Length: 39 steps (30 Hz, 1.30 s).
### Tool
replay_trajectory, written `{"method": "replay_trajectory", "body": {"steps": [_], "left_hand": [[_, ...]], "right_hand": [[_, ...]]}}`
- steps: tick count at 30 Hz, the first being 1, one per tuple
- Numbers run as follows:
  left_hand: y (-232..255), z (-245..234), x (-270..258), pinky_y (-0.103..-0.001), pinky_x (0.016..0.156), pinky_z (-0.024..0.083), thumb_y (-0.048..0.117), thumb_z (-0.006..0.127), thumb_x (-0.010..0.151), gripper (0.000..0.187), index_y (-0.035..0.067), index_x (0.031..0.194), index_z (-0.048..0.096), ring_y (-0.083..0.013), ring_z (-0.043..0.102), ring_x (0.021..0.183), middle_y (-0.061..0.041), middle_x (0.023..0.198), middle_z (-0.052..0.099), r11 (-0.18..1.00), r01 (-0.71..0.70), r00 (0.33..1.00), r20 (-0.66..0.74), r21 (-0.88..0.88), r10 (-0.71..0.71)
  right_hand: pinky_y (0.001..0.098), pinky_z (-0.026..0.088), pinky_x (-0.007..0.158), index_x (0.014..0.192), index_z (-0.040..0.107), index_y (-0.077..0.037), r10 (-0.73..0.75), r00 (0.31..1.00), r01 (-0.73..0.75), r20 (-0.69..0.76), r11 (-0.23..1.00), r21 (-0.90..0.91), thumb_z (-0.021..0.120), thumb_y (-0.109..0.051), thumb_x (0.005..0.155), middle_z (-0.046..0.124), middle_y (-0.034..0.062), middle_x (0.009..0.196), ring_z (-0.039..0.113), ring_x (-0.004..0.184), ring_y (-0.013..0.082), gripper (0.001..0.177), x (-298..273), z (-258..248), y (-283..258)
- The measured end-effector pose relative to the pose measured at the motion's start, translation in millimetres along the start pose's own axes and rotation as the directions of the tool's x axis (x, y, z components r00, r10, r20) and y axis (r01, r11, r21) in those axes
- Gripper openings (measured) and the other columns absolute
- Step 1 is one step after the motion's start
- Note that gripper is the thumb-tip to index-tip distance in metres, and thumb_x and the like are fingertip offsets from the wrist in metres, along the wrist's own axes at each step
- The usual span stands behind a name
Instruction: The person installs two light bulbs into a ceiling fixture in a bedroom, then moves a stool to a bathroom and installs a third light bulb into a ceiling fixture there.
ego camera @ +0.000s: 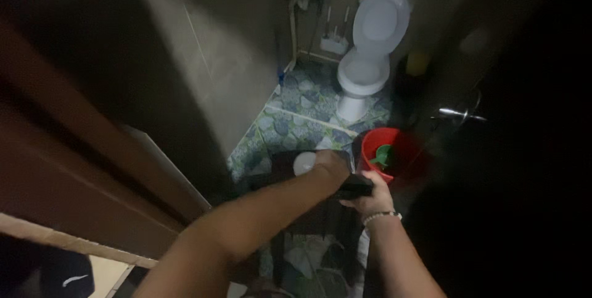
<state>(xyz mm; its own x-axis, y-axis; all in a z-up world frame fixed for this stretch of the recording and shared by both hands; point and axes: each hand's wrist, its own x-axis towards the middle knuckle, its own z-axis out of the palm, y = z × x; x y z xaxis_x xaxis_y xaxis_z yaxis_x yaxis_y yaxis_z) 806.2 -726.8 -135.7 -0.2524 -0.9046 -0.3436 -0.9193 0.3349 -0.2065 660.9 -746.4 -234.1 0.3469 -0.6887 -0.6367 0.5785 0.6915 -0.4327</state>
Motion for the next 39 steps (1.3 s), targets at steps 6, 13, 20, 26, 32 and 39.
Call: {"method": "replay_trajectory", "body": {"steps": [6,13,20,26,32,39], "left_hand": [[31.9,-29.3,12.4,-0.041,0.084,0.056,0.025,0.08,0.086,0.032,0.012,0.114,0.071,-0.025,0.069,0.113,-0.006,0.12,0.072,0.998,-0.051,0.994,0.094,0.023,0.049],[-18.2,-54.4,-15.8,-0.05,0.091,0.055,0.016,0.066,0.095,0.03,0.015,0.125,0.068,-0.033,0.065,0.116,-0.013,0.127,0.067,0.769,0.137,0.97,-0.073,-0.625,-0.232],[-43.5,-45.5,-38.7,-0.043,0.091,0.053,0.021,0.075,0.085,0.049,0.015,0.132,0.061,-0.0305,0.069,0.108,-0.015,0.118,0.071,0.374,0.09,0.801,-0.156,-0.923,-0.577],[-43.5,-29.7,-8.1,-0.036,0.072,0.053,0.019,0.08,0.084,0.045,0.011,0.125,0.064,-0.0208,0.068,0.08,-0.01,0.09,0.07,0.091,-0.235,0.577,-0.215,-0.968,-0.788],[-43.7,-31.1,6.8,-0.027,0.052,0.046,0.01,0.078,0.086,0.037,0.007,0.121,0.066,-0.0099,0.057,0.061,-0.002,0.074,0.064,-0.042,-0.586,0.502,-0.322,-0.809,-0.803],[-60.0,-66.6,-14.8,-0.025,0.054,0.052,0.009,0.076,0.085,0.038,0.009,0.121,0.064,-0.0071,0.065,0.063,0.0,0.076,0.069,-0.086,-0.519,0.586,-0.28,-0.851,-0.76]], "right_hand": [[0.0736,0.041,0.095,0.12,0.06,-0.013,0.084,0.996,-0.084,0.006,0.996,-0.003,0.063,-0.04,0.079,0.066,0.0149,0.125,0.06,0.114,0.0403,0.049,36.4,-49.7,-53.2],[0.0591,0.051,0.068,0.099,0.066,-0.007,0.004,0.996,-0.03,-0.084,0.949,-0.313,0.059,-0.047,0.082,0.069,0.0189,0.102,0.064,0.089,0.0427,0.044,55.2,-91.4,-99.4],[0.0548,0.057,0.082,0.111,0.056,-0.012,-0.465,0.859,0.501,0.215,0.675,-0.541,0.069,-0.025,0.08,0.062,0.0136,0.108,0.062,0.096,0.0355,0.036,69.2,-131.6,-132.0],[0.0558,0.054,0.096,0.158,0.027,-0.008,-0.424,0.805,0.144,-0.414,0.818,-0.556,0.077,-0.016,0.08,0.051,0.0226,0.143,0.058,0.12,0.0412,0.092,-20.7,-83.3,-101.1],[0.0536,0.048,0.109,0.166,0.01,-0.028,-0.437,0.707,-0.101,-0.556,0.716,-0.691,0.08,-0.009,0.081,0.046,0.0215,0.152,0.052,0.133,0.0413,0.112,-32.2,-53.8,-44.5],[0.0578,0.055,0.101,0.16,0.018,-0.021,-0.522,0.733,0.081,-0.435,0.703,-0.706,0.074,0.009,0.075,0.055,0.0204,0.141,0.06,0.123,0.0414,0.106,8.3,-99.3,-49.4]]}}
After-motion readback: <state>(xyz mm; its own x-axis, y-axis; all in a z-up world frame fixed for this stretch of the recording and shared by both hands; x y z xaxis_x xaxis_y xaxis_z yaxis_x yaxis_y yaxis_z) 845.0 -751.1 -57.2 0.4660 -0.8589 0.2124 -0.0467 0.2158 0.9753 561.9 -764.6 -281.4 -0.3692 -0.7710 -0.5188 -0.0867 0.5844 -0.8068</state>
